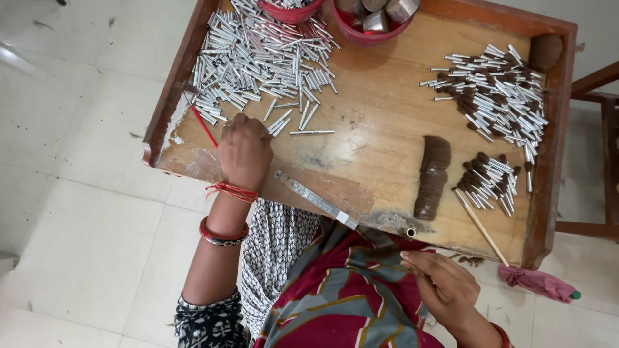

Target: Assembling small brushes by inserting bristle bundles into metal ferrules and measuring them.

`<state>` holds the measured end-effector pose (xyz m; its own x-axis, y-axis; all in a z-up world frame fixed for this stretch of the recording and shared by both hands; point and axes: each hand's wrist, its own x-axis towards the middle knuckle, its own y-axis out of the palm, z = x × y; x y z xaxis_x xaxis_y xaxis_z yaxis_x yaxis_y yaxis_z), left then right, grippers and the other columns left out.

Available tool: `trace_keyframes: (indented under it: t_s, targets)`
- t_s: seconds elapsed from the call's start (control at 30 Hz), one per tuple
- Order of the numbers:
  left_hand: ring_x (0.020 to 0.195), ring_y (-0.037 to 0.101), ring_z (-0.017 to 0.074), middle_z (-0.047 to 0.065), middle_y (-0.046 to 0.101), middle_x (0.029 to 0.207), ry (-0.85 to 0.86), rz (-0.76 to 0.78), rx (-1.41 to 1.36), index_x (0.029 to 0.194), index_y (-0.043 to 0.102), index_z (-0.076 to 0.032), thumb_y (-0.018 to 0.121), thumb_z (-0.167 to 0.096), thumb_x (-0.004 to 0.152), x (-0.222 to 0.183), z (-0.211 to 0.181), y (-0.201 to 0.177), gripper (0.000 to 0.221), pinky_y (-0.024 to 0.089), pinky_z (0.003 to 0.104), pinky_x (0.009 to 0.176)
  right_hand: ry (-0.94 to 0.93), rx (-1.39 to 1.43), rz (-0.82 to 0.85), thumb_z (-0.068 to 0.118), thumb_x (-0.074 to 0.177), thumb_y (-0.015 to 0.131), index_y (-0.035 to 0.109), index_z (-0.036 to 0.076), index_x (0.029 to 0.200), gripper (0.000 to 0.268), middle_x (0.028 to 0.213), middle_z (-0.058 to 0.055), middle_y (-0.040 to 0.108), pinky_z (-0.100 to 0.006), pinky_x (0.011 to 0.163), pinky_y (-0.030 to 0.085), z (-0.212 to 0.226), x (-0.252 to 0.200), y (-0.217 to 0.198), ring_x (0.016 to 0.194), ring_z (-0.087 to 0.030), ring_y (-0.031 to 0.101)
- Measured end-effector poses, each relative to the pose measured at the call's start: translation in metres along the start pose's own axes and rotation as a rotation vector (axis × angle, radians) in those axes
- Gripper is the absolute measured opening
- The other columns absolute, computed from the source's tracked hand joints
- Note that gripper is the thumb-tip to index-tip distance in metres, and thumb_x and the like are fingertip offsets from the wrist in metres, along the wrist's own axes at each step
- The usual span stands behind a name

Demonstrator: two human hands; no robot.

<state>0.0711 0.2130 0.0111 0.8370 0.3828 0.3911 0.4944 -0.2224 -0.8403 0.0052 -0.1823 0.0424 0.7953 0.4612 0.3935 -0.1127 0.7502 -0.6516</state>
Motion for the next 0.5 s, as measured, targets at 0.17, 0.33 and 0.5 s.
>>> trace_keyframes:
  t_s: [0.17,0.33,0.5]
  targets:
    - [0.088,0.063,0.0356,0.013,0.065,0.092,0.032,0.072,-0.047,0.088,0.066,-0.005,0.072,-0.003,0.082,0.001,0.007,0.008,0.009,0.051,0.047,0.078,-0.011,-0.010,0.007,-0.002,0.082,0.076,0.075,0.003,0.105,0.023,0.095,-0.009,0.078,-0.029,0.074,0.059,-0.001,0.002,-0.002,0.086,-0.021,0.077]
    - [0.088,0.061,0.0357,0.014,0.064,0.092,0.130,0.063,-0.106,0.096,0.066,-0.004,0.067,0.002,0.088,-0.005,-0.020,-0.011,0.010,0.050,0.048,0.080,-0.021,0.006,0.001,-0.002,0.083,0.075,0.074,0.003,0.106,0.023,0.096,-0.009,0.078,-0.029,0.075,0.060,-0.003,0.003,-0.004,0.087,-0.021,0.078]
    - [0.086,0.063,0.0338,0.014,0.065,0.092,0.206,-0.025,-0.168,0.102,0.074,-0.003,0.066,0.006,0.086,-0.024,-0.054,-0.044,0.020,0.051,0.045,0.077,-0.009,0.058,-0.019,-0.006,0.083,0.073,0.074,0.002,0.107,0.024,0.096,-0.010,0.078,-0.028,0.075,0.060,-0.004,0.001,-0.004,0.087,-0.021,0.078]
